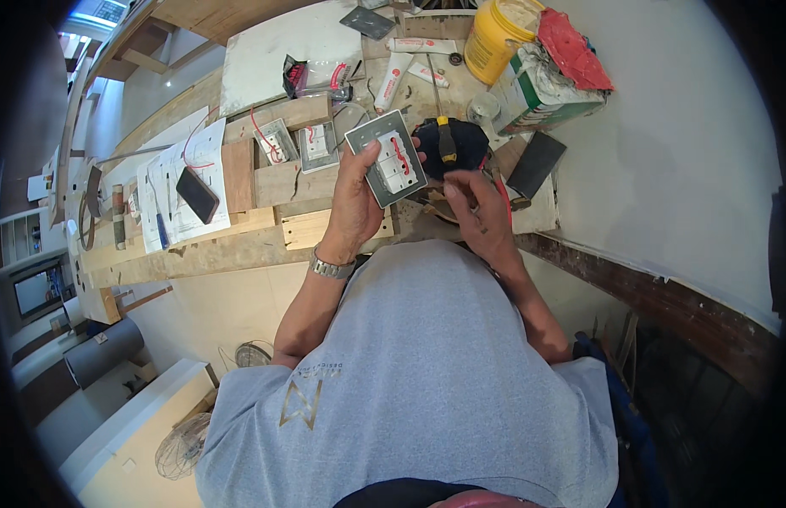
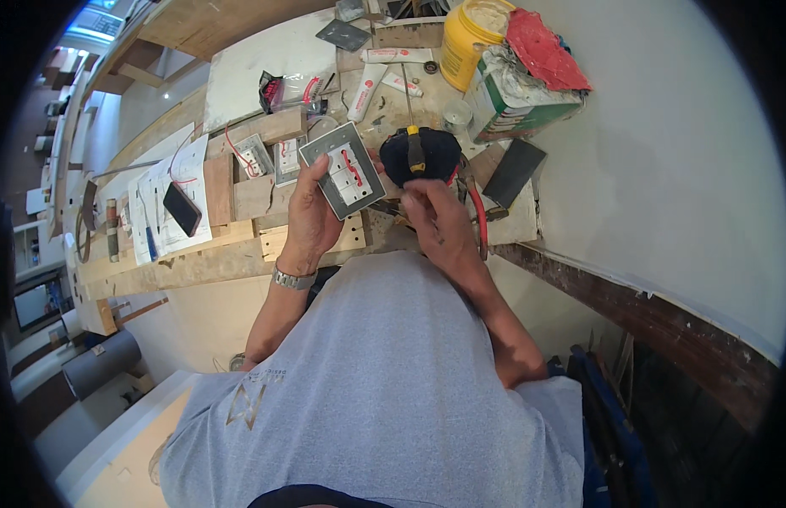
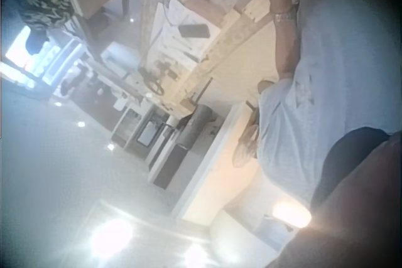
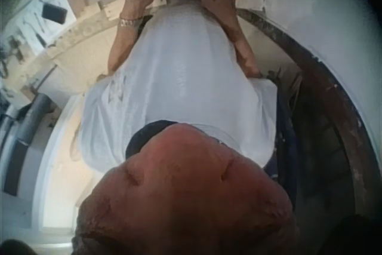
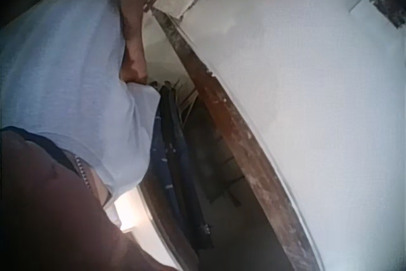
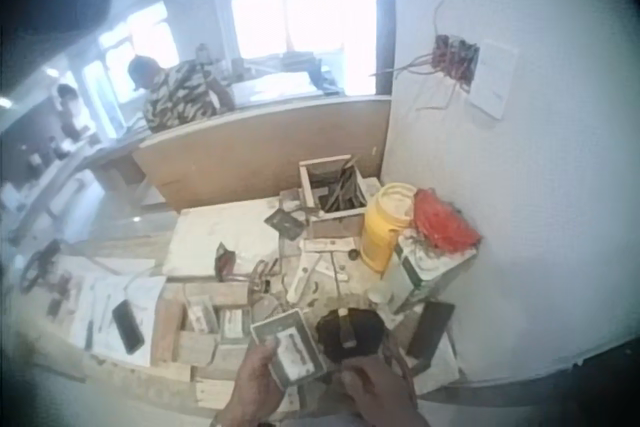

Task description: The person tightens screws on an electrical switch panel using a screwdriver, then cuts, strips, and bends wires using pliers and by hand.

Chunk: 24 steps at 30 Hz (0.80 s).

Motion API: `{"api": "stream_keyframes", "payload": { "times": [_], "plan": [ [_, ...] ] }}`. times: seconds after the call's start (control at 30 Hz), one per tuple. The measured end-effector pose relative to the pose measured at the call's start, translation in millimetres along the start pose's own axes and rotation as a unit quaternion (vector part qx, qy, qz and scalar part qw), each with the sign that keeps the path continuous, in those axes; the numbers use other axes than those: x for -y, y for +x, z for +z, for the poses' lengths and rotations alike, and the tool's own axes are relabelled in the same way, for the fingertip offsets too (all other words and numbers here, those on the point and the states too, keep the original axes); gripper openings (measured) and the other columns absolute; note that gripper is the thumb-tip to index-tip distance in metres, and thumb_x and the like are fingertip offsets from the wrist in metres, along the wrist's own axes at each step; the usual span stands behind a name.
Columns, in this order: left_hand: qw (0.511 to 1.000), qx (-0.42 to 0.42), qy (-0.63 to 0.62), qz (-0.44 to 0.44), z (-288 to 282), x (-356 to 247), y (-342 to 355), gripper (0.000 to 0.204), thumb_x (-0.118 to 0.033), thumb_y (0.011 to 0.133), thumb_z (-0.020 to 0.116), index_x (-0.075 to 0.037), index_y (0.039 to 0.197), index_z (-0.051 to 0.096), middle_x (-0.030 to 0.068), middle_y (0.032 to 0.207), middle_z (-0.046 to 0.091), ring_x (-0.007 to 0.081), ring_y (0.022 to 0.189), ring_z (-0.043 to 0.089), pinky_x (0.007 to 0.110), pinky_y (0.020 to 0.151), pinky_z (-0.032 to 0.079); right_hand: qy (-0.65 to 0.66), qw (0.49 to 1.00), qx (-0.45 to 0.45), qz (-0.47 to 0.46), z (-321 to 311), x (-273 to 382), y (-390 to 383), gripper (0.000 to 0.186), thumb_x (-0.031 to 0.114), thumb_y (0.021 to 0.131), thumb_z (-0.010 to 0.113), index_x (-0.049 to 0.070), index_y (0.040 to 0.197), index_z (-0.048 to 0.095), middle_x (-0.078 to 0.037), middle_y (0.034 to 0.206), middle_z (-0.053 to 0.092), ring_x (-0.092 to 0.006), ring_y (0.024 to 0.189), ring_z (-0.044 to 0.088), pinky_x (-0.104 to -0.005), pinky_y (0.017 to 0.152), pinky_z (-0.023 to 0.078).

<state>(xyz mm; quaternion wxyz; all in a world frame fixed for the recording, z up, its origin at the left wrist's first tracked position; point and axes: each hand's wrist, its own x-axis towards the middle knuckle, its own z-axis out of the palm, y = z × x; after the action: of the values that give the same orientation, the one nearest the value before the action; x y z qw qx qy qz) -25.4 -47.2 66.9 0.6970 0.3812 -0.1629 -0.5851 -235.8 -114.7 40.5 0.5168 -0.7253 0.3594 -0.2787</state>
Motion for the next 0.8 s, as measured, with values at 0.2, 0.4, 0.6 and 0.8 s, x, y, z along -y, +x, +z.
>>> {"api": "stream_keyframes", "payload": {
  "times": [0.2, 0.4, 0.6, 0.8],
  "plan": [
    [1.000, -0.024, 0.007, 0.004, 11, 9, -3, 0.043, -0.032, 0.109, 0.060, -0.006, 0.142, 0.051, 0.0158, 0.129, 0.070, 0.0242, 0.114, 0.072, 0.040, 0.098, 0.063, 0.023, 0.996, -0.047, -0.075, 14, 39, 41, 0.030, 0.023, 0.104, 0.070, -0.001, 0.121, 0.067, -0.015, 0.105, 0.068, -0.0243, 0.091, 0.071, -0.0364, 0.078, 0.059],
    [0.998, -0.064, 0.025, 0.013, 3, 17, -4, 0.042, -0.042, 0.112, 0.054, -0.009, 0.138, 0.056, 0.0095, 0.123, 0.070, 0.0206, 0.113, 0.071, 0.040, 0.098, 0.060, -0.003, 0.995, -0.029, -0.097, 18, 43, 53, 0.031, 0.026, 0.099, 0.076, -0.001, 0.112, 0.070, -0.016, 0.099, 0.069, -0.0280, 0.086, 0.071, -0.0391, 0.074, 0.057],
    [0.996, -0.088, 0.031, 0.001, -1, 23, -6, 0.045, -0.047, 0.112, 0.054, -0.008, 0.133, 0.058, 0.0082, 0.122, 0.071, 0.0187, 0.108, 0.072, 0.039, 0.094, 0.061, 0.019, 0.998, 0.001, -0.059, 19, 45, 51, 0.028, 0.024, 0.098, 0.077, -0.002, 0.107, 0.071, -0.016, 0.097, 0.070, -0.0284, 0.083, 0.070, -0.0388, 0.074, 0.057],
    [0.995, -0.090, 0.038, -0.008, 3, 24, -8, 0.047, -0.049, 0.111, 0.055, -0.008, 0.132, 0.058, 0.0082, 0.120, 0.071, 0.0181, 0.107, 0.072, 0.038, 0.092, 0.062, 0.053, 0.998, 0.012, -0.022, 20, 37, 49, 0.032, 0.026, 0.097, 0.080, -0.002, 0.105, 0.070, -0.016, 0.097, 0.070, -0.0255, 0.080, 0.071, -0.0368, 0.074, 0.058]
  ]
}}
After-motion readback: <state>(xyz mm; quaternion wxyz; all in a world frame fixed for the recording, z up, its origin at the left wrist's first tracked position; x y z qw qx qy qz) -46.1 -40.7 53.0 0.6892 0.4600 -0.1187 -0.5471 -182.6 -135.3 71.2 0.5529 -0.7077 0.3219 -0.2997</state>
